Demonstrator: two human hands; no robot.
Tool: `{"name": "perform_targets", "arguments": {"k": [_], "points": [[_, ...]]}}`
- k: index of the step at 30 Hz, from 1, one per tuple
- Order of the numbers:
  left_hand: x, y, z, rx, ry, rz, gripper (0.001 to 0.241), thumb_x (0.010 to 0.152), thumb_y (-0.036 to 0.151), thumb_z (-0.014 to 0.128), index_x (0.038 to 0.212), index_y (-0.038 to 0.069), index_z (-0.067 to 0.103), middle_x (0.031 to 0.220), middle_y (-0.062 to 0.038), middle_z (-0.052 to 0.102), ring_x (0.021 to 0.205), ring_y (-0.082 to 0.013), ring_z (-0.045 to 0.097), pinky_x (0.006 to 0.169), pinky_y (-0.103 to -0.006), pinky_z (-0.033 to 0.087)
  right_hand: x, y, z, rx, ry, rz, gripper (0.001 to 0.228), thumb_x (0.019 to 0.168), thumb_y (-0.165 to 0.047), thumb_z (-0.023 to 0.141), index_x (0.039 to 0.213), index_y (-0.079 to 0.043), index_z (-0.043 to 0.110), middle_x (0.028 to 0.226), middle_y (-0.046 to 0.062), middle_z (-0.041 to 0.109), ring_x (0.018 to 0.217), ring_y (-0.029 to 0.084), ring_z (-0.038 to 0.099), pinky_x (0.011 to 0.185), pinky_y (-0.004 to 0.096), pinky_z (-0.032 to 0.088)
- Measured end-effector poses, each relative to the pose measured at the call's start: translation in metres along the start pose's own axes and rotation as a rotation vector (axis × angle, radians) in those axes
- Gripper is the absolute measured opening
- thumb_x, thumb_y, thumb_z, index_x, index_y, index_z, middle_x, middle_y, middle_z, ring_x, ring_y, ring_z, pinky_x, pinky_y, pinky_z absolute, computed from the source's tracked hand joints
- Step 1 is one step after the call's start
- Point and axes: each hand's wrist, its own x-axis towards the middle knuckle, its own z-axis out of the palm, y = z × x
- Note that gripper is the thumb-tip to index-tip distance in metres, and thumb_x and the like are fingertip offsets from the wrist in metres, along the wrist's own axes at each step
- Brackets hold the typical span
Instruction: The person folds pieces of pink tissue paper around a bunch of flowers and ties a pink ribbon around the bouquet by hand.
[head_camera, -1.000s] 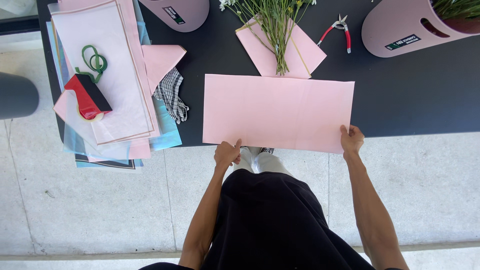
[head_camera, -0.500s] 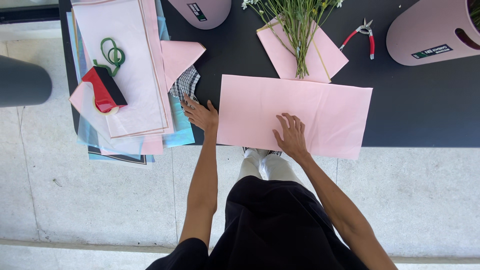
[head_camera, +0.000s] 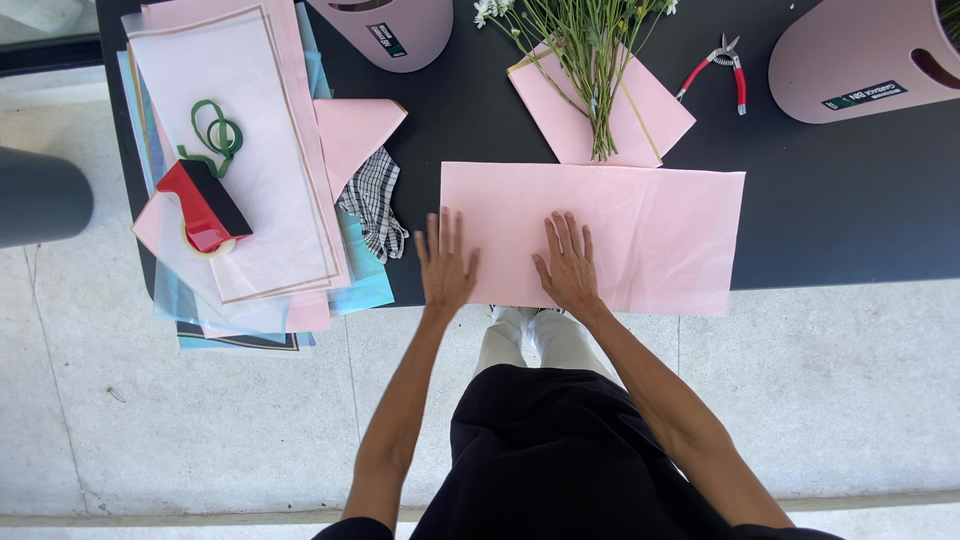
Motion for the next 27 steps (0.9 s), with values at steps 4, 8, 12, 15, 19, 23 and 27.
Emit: {"name": "perform_targets", "arguments": {"k": [4, 8, 12, 15, 19, 23, 27], "points": [[-0.023, 0.028, 0.05, -0.102, -0.154, 0.013, 0.078, 0.122, 0.055, 0.041, 0.186, 0.014, 0.025, 0.195, -0.016, 0.018, 0.18, -0.0385, 0.013, 0.142, -0.0626, 0.009, 0.03, -0.03, 0.005, 0.05, 0.039, -0.033, 0.071, 0.12, -0.04, 0.054, 0.181, -0.006, 0.038, 0.19, 0.017, 0.033, 0.176, 0.037, 0.027, 0.141, 0.061, 0.016], [-0.032, 0.031, 0.051, -0.049, -0.161, -0.018, 0.081, 0.121, 0.061, 0.038, 0.186, 0.016, 0.024, 0.195, -0.012, 0.019, 0.18, -0.034, 0.013, 0.142, -0.0595, 0.007, 0.027, 0.013, 0.018, -0.035, 0.15, -0.066, 0.074, 0.118, -0.051, 0.055, 0.182, -0.018, 0.041, 0.189, 0.011, 0.036, 0.175, 0.035, 0.03, 0.141, 0.06, 0.017], [-0.032, 0.026, 0.051, -0.064, -0.119, -0.005, 0.082, 0.12, 0.062, 0.041, 0.186, 0.017, 0.027, 0.194, -0.011, 0.022, 0.179, -0.0321, 0.017, 0.143, -0.0575, 0.01, -0.004, 0.102, 0.0, -0.104, 0.174, 0.09, 0.078, 0.115, -0.057, 0.054, 0.185, -0.025, 0.041, 0.191, 0.01, 0.034, 0.175, 0.041, 0.026, 0.139, 0.067, 0.017], [-0.032, 0.026, 0.055, -0.046, -0.154, -0.026, 0.083, 0.119, 0.065, 0.037, 0.186, 0.018, 0.024, 0.195, -0.009, 0.018, 0.18, -0.0322, 0.013, 0.143, -0.058, 0.006, -0.05, 0.188, -0.015, -0.144, 0.181, 0.246, 0.076, 0.12, -0.055, 0.049, 0.187, -0.021, 0.038, 0.193, 0.011, 0.031, 0.175, 0.041, 0.022, 0.137, 0.067, 0.011], [-0.034, 0.026, 0.055, -0.055, -0.166, -0.016, 0.083, 0.119, 0.065, 0.038, 0.187, 0.018, 0.024, 0.196, -0.01, 0.017, 0.18, -0.0333, 0.012, 0.143, -0.0594, 0.005, -0.083, 0.243, -0.037, -0.046, 0.033, 0.568, 0.08, 0.121, -0.066, 0.025, 0.189, -0.023, 0.022, 0.197, 0.004, 0.016, 0.179, 0.041, 0.009, 0.136, 0.081, 0.0], [-0.034, 0.028, 0.062, -0.016, -0.134, -0.01, 0.085, 0.118, 0.065, 0.04, 0.187, 0.018, 0.022, 0.195, -0.011, 0.016, 0.18, -0.0341, 0.011, 0.143, -0.0605, 0.003, -0.056, 0.19, -0.033, -0.02, 0.076, 0.65, 0.09, 0.12, -0.059, 0.035, 0.186, -0.002, 0.012, 0.196, 0.021, 0.006, 0.179, 0.042, 0.001, 0.133, 0.08, -0.012], [-0.033, 0.031, 0.054, -0.015, -0.198, -0.034, 0.084, 0.12, 0.063, 0.038, 0.187, 0.017, 0.019, 0.196, -0.012, 0.012, 0.18, -0.035, 0.007, 0.143, -0.061, 0.0, -0.029, 0.052, 0.023, 0.0, 0.109, 0.077, 0.09, 0.117, -0.059, 0.05, 0.181, 0.002, 0.032, 0.19, 0.022, 0.031, 0.175, 0.04, 0.029, 0.139, 0.075, 0.005]]}}
